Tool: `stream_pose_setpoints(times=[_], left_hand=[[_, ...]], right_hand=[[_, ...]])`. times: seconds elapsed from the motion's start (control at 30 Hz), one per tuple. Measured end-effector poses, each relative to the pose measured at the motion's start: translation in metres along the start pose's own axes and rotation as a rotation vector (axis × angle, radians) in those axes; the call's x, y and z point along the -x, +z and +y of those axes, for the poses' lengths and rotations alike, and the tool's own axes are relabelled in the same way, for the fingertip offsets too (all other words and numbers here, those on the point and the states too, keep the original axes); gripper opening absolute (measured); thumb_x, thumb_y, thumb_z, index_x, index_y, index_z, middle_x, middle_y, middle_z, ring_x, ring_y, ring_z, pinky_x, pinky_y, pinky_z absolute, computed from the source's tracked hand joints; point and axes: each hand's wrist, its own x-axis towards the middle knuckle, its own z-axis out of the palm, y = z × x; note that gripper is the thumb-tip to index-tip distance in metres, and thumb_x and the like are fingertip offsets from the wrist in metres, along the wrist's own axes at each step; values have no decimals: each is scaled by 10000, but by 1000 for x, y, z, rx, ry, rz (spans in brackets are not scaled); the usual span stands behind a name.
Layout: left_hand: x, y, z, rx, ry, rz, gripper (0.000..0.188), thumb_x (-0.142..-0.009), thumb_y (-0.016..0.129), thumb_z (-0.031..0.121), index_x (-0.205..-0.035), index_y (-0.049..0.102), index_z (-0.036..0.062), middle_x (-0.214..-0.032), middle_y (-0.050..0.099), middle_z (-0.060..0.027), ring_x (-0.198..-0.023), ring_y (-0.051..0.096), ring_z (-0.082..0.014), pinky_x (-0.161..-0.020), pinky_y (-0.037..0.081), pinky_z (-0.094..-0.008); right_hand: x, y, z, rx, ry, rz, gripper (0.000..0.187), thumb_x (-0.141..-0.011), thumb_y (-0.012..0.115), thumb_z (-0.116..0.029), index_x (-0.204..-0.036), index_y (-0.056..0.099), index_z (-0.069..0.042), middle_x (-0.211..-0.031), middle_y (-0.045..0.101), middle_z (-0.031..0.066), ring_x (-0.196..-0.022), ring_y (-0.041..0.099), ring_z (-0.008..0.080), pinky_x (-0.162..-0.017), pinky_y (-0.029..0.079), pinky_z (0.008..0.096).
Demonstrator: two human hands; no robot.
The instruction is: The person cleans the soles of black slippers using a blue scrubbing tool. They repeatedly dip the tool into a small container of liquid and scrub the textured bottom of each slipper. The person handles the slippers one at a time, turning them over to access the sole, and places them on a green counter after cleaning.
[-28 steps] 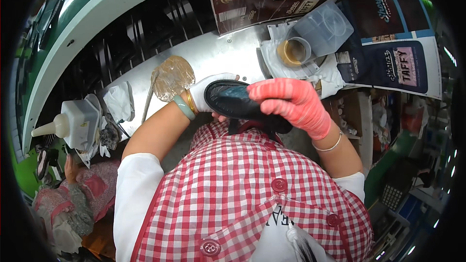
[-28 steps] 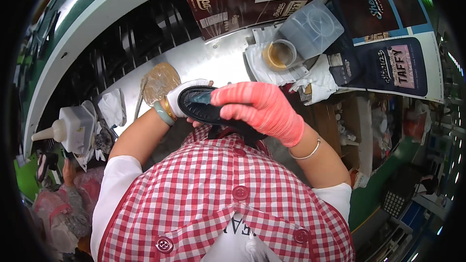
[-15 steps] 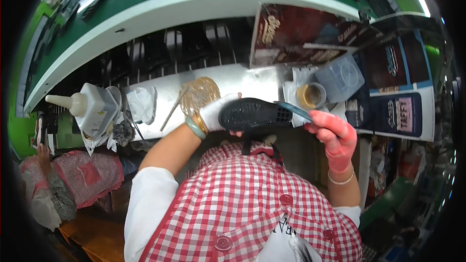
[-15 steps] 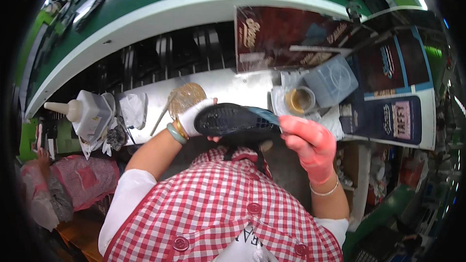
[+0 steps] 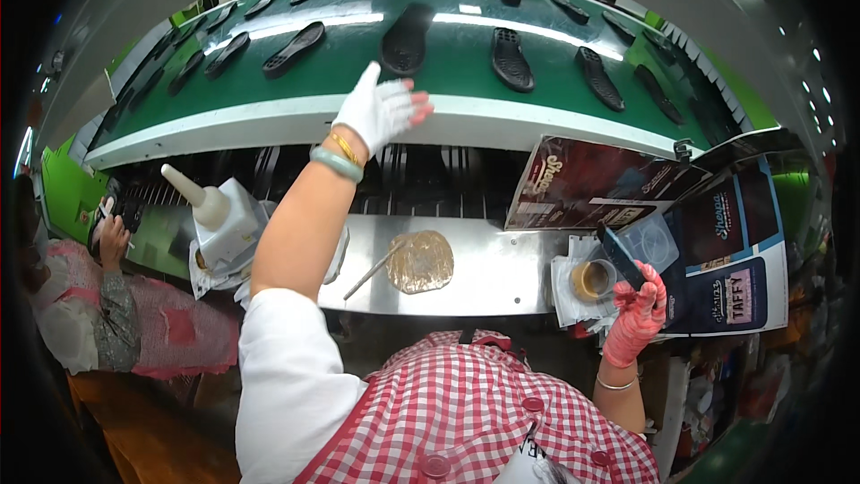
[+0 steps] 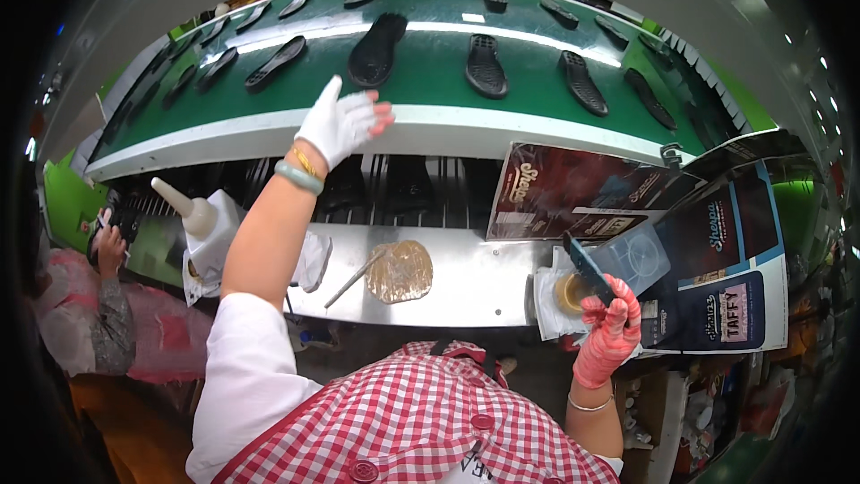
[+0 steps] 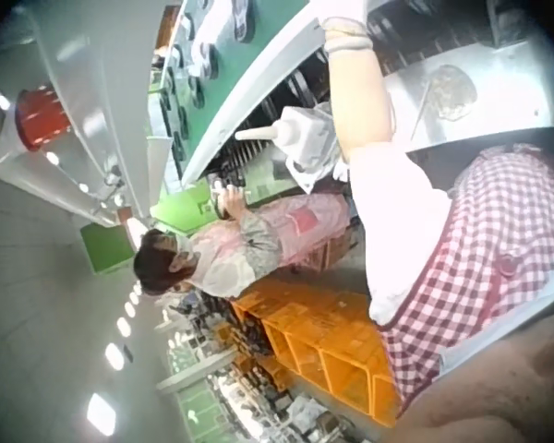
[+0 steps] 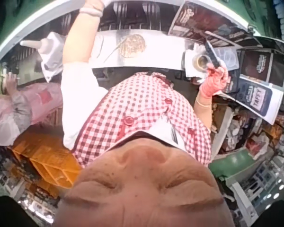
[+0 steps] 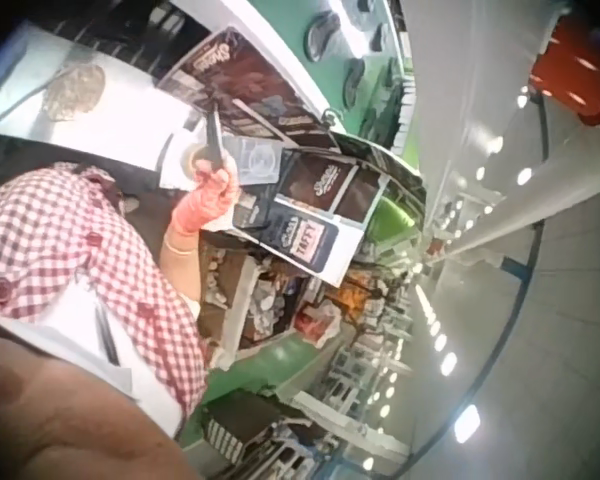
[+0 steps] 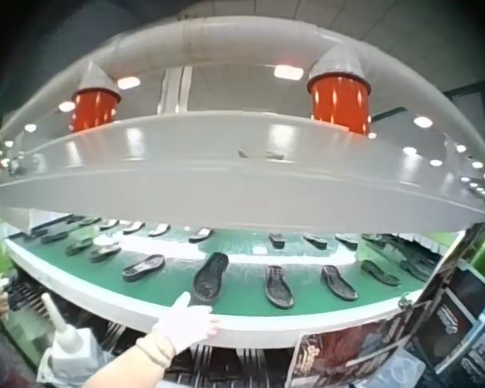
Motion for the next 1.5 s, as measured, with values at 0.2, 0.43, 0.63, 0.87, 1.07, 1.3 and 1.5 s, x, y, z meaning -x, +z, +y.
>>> stream_pose_setpoints(times=[0.2,0.43,0.63,0.87,1.07,1.3,1.5], left_hand=[[-50,-101,77,-1419,1270,697,337,-856,565,323,-1026,640,42,-969,647,-133,-875,628,-246,-799,478,-326],[-118,-243,181,-1934,414,972,857,-767,547,598,-1303,402,-54,-1275,480,-270,-1196,460,-387,-999,364,-396],[-127,-279,207,-1838,433,796,742,-798,525,586,-1305,477,47,-1300,501,-179,-1180,490,-312,-990,363,-357],[-9,-127,79,-549,778,401,491,-902,507,286,-1332,409,70,-1203,495,-111,-1059,519,-214,-952,404,-334],[102,-17,-139,-509,527,-174,942,-698,776,210,-1427,201,51,-1096,507,-80,-794,496,-116,-752,419,-246],[124,-4,-247,-191,-355,-202,617,-752,483,-12,-1352,336,-27,-1125,564,-151,-947,607,-233,-849,494,-314],[119,7,-283,-57,-519,-268,473,-868,452,125,-1314,366,-10,-1180,537,-212,-1114,546,-294,-893,496,-413]], right_hand=[[11,-11,8,-30,145,91,252,-917,569,-185,-1109,584,-24,-1030,638,82,-667,593,89,-535,417,176],[19,-27,12,-23,434,233,214,-890,599,-125,-1078,613,-22,-919,646,26,-678,601,69,-541,428,160],[28,-75,41,110,373,431,240,-886,623,-240,-1035,641,-52,-667,567,-30,-565,509,17,-466,379,167],[22,-108,76,221,468,454,301,-850,662,-307,-1025,643,-62,-723,593,-15,-554,529,38,-450,382,192],[9,-109,105,304,579,319,306,-846,663,-312,-1020,646,-61,-772,598,-21,-589,545,45,-486,377,185],[-7,-112,133,351,667,194,326,-843,659,-324,-1025,652,-54,-811,620,-5,-625,568,66,-534,402,199],[-13,-115,132,343,693,161,297,-850,654,-284,-1024,647,-43,-824,627,-7,-643,561,67,-550,413,197]])
